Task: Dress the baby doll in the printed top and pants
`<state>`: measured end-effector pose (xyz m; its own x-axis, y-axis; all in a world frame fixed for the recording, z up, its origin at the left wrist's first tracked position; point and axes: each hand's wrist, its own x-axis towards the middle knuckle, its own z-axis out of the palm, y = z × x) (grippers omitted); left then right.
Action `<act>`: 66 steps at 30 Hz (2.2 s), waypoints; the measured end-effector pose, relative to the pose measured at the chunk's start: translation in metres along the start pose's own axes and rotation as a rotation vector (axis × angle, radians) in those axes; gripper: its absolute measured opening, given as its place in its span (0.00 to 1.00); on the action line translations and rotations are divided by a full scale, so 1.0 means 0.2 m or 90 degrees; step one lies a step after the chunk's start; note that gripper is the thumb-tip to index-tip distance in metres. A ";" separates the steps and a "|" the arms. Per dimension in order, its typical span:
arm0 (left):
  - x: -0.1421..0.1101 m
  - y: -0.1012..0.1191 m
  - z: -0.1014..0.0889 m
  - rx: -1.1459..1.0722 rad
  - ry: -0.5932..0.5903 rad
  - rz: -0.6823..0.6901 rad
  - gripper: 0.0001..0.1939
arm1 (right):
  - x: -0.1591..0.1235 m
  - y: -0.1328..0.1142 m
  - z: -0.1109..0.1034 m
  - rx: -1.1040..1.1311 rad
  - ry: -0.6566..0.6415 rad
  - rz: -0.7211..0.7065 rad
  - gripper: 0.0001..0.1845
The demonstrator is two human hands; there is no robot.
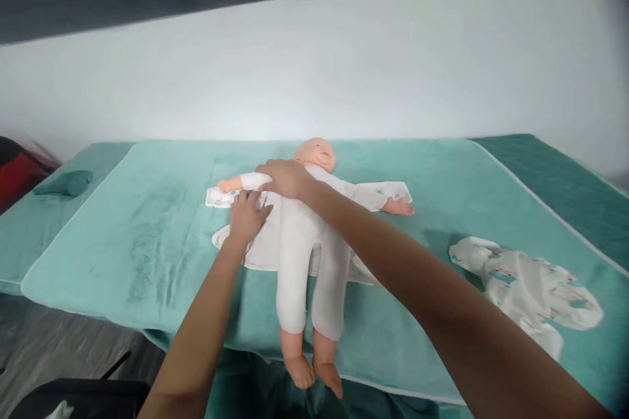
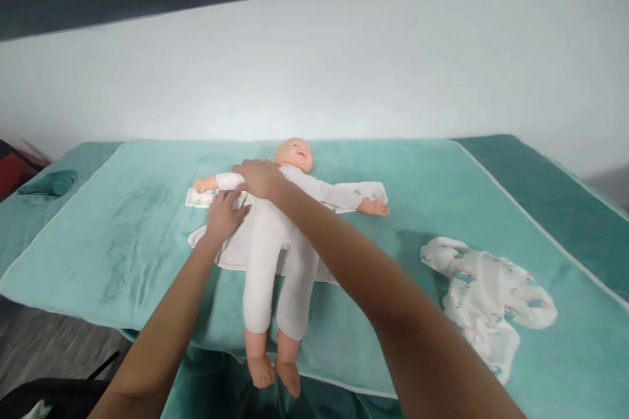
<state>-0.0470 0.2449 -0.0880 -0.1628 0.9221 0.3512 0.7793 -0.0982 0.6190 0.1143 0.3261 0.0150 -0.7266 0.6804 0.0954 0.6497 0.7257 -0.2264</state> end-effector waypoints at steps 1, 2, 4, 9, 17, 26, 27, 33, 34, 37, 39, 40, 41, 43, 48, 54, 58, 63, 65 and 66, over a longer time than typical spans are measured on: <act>0.02 -0.02 0.00 -0.031 0.017 -0.034 0.16 | -0.02 0.02 -0.01 0.019 0.006 0.003 0.18; 0.04 -0.04 0.00 -0.075 0.032 -0.073 0.12 | -0.04 0.04 -0.01 0.038 0.011 0.000 0.20; 0.06 -0.07 -0.02 -0.148 0.062 -0.145 0.08 | -0.06 0.05 0.00 0.071 0.020 -0.011 0.22; 0.04 -0.11 -0.09 -0.343 0.107 -0.261 0.13 | -0.07 0.01 0.04 0.041 0.021 0.001 0.22; 0.02 -0.08 -0.10 -0.584 0.110 -0.303 0.10 | -0.16 0.01 0.02 -0.040 0.065 0.026 0.17; -0.07 -0.02 -0.01 -0.148 0.217 -0.025 0.07 | -0.16 -0.01 0.08 -0.094 0.070 0.086 0.14; -0.08 0.00 0.01 -0.106 0.206 0.028 0.07 | -0.16 -0.02 0.08 -0.099 0.070 0.088 0.13; -0.10 0.02 0.04 -0.055 0.231 0.060 0.13 | -0.18 -0.04 0.08 -0.094 0.095 0.122 0.13; -0.10 0.02 0.03 -0.060 0.245 0.053 0.13 | -0.19 -0.04 0.07 -0.094 0.101 0.126 0.13; -0.09 0.03 0.02 -0.082 0.286 -0.002 0.14 | -0.21 -0.04 0.06 -0.091 0.117 0.151 0.14; -0.09 0.04 0.01 -0.107 0.288 -0.040 0.13 | -0.21 -0.04 0.06 -0.089 0.130 0.167 0.14; -0.09 0.05 0.01 -0.120 0.283 -0.052 0.13 | -0.22 -0.04 0.06 -0.088 0.136 0.173 0.14; -0.10 0.05 0.01 -0.132 0.276 -0.060 0.13 | -0.22 -0.04 0.07 -0.087 0.140 0.176 0.14; -0.10 0.05 0.02 -0.150 0.264 -0.079 0.13 | -0.22 -0.04 0.07 -0.087 0.146 0.181 0.14; -0.10 0.04 0.03 -0.178 0.250 -0.111 0.13 | -0.21 -0.04 0.08 -0.102 0.141 0.195 0.14; -0.10 0.02 0.03 -0.223 0.283 -0.139 0.12 | -0.21 -0.04 0.09 -0.097 0.151 0.210 0.14; -0.09 0.02 0.03 -0.225 0.263 -0.130 0.11 | -0.21 -0.05 0.09 -0.107 0.133 0.187 0.15; -0.08 0.03 0.03 -0.135 0.157 -0.087 0.12 | -0.21 -0.06 0.09 -0.075 0.108 0.110 0.14; -0.08 0.04 0.03 -0.114 0.129 -0.084 0.12 | -0.23 -0.05 0.09 -0.040 0.129 0.105 0.14; -0.08 0.04 0.03 -0.109 0.121 -0.085 0.12 | -0.25 -0.04 0.08 -0.019 0.152 0.115 0.15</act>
<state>-0.0352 0.2316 -0.0934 -0.3796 0.8463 0.3738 0.6330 -0.0571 0.7721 0.1417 0.2842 -0.0041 -0.5282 0.8010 0.2818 0.7724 0.5911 -0.2324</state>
